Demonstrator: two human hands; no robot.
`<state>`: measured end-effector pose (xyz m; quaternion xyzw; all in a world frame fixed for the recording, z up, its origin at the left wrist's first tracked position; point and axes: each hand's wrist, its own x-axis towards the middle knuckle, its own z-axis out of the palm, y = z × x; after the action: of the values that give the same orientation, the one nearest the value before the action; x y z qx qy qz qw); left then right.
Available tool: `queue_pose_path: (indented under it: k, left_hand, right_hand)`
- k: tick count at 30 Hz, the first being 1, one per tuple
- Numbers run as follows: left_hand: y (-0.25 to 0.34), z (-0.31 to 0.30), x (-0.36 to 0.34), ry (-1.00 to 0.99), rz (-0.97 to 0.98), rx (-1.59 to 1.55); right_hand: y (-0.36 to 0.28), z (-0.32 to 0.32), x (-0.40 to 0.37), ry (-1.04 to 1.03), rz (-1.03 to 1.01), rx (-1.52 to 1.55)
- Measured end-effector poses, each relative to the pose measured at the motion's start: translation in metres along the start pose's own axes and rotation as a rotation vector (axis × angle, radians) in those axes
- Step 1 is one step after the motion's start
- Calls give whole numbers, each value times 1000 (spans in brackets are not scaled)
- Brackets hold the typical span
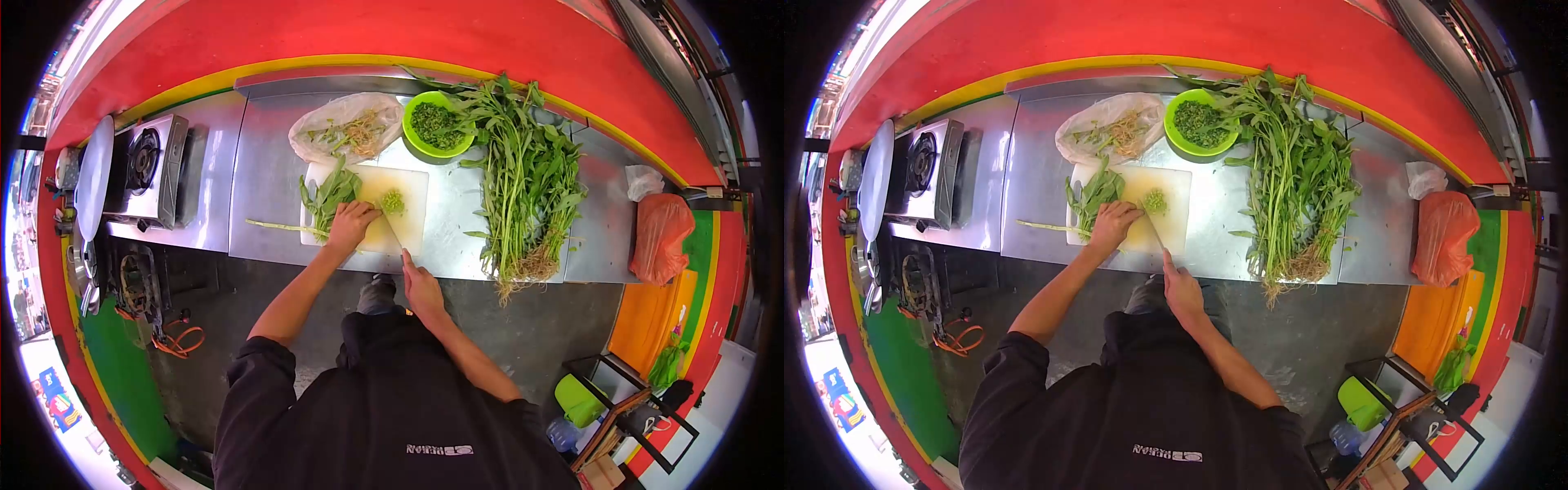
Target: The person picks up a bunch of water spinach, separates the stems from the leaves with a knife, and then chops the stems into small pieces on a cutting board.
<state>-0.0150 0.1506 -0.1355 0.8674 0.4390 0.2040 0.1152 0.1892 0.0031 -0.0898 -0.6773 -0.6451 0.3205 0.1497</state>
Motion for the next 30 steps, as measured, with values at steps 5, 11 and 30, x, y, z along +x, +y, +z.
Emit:
queue_pose_path:
  k: [5,11,30]
  left_hand:
    - [-3,2,-1,24,-11,-27]
    - [-5,6,-2,62,-6,-46]
    - [-3,5,-2,82,-22,-76]
  right_hand:
    - [-1,-3,3,49,-25,164]
    - [-4,-5,-4,44,-11,241]
    - [0,15,10,102,-55,133]
